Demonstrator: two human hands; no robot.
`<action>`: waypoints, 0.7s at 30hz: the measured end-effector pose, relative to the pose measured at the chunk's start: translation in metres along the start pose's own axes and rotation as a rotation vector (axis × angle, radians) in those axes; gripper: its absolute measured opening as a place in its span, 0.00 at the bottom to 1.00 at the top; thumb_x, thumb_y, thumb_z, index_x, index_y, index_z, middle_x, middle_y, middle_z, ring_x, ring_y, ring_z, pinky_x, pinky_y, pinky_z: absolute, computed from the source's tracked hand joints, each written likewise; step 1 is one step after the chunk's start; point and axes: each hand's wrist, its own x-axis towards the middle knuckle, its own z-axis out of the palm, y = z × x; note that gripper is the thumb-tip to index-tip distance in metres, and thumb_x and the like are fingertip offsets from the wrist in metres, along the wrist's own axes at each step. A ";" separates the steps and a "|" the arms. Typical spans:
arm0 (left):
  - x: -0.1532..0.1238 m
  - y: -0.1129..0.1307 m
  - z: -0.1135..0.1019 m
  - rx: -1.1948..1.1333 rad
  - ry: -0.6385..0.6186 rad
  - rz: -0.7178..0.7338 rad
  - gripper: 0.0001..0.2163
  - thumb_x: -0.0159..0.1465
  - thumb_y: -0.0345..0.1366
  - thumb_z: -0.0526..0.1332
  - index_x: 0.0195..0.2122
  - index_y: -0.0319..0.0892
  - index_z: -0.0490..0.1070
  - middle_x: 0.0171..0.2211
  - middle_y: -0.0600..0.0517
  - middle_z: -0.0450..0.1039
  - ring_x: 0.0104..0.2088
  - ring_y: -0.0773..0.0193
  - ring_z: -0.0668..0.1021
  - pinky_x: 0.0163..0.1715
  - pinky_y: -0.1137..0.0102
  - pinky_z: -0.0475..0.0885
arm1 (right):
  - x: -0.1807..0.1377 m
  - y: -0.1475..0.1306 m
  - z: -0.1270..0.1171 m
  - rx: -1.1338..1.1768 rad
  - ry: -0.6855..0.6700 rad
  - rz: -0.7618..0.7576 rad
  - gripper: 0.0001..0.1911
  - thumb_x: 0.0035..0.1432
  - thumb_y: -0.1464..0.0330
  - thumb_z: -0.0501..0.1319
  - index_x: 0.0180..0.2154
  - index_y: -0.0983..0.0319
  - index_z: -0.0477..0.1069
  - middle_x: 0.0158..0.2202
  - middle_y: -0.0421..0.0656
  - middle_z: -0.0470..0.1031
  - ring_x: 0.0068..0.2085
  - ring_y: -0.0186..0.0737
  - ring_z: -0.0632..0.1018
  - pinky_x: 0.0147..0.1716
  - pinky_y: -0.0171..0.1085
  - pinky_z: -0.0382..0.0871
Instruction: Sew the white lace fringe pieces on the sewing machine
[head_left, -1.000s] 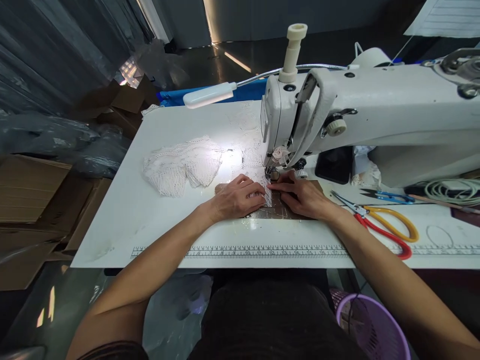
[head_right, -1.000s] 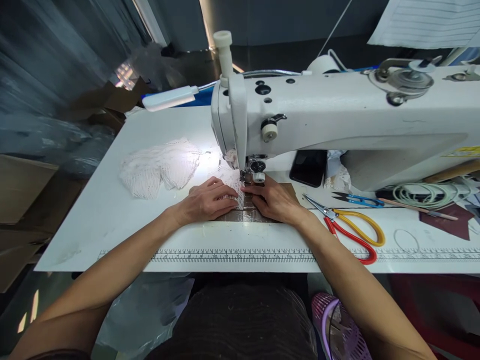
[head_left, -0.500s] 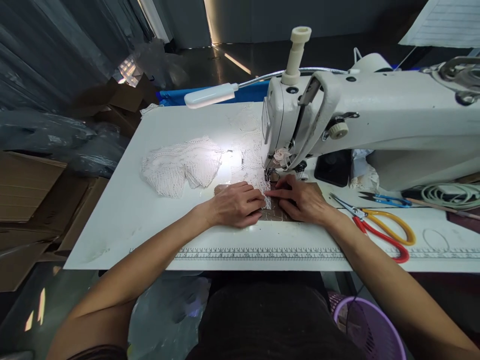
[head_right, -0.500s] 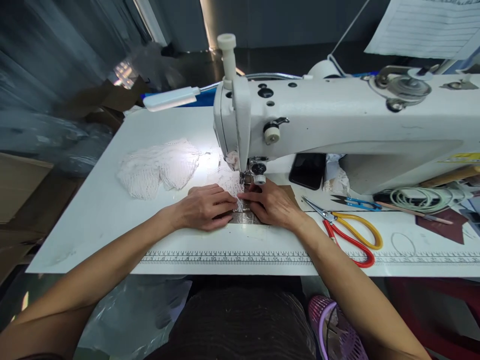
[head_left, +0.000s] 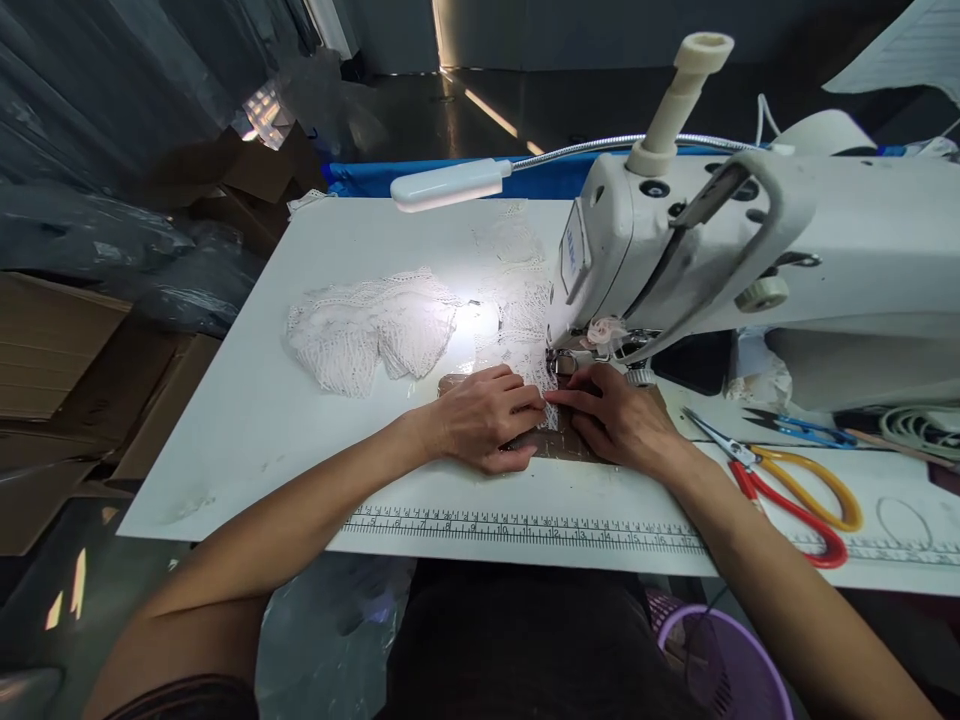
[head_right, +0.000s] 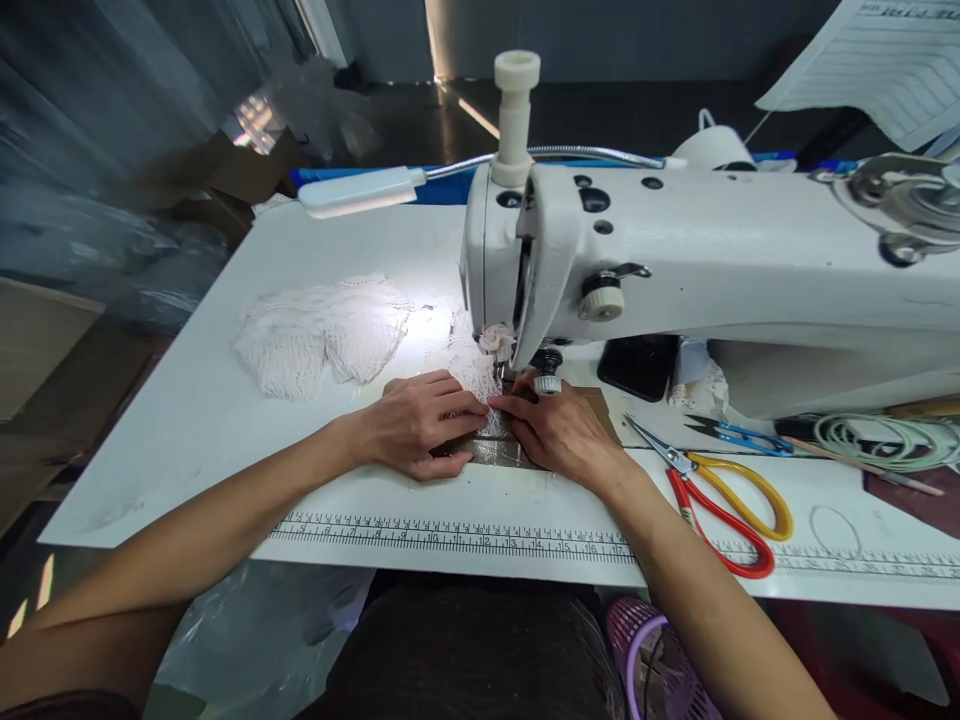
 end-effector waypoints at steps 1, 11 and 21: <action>0.000 0.000 0.000 -0.002 -0.006 0.000 0.14 0.64 0.40 0.56 0.44 0.38 0.75 0.43 0.45 0.75 0.38 0.58 0.75 0.43 0.60 0.70 | 0.000 -0.001 -0.001 -0.022 -0.013 0.007 0.18 0.62 0.71 0.55 0.51 0.58 0.76 0.44 0.50 0.74 0.39 0.44 0.76 0.30 0.36 0.68; 0.000 -0.001 0.004 0.011 0.007 -0.071 0.17 0.65 0.39 0.54 0.48 0.33 0.73 0.45 0.42 0.73 0.39 0.56 0.74 0.43 0.60 0.70 | 0.007 -0.008 0.001 -0.206 -0.081 0.125 0.21 0.63 0.69 0.53 0.56 0.57 0.73 0.45 0.52 0.74 0.40 0.48 0.75 0.25 0.35 0.63; 0.004 -0.001 0.000 0.070 -0.058 -0.128 0.20 0.66 0.43 0.54 0.50 0.32 0.71 0.49 0.40 0.71 0.41 0.54 0.73 0.46 0.57 0.67 | 0.005 -0.012 0.000 -0.034 -0.074 0.077 0.21 0.65 0.70 0.49 0.56 0.63 0.71 0.46 0.54 0.72 0.44 0.49 0.75 0.38 0.43 0.72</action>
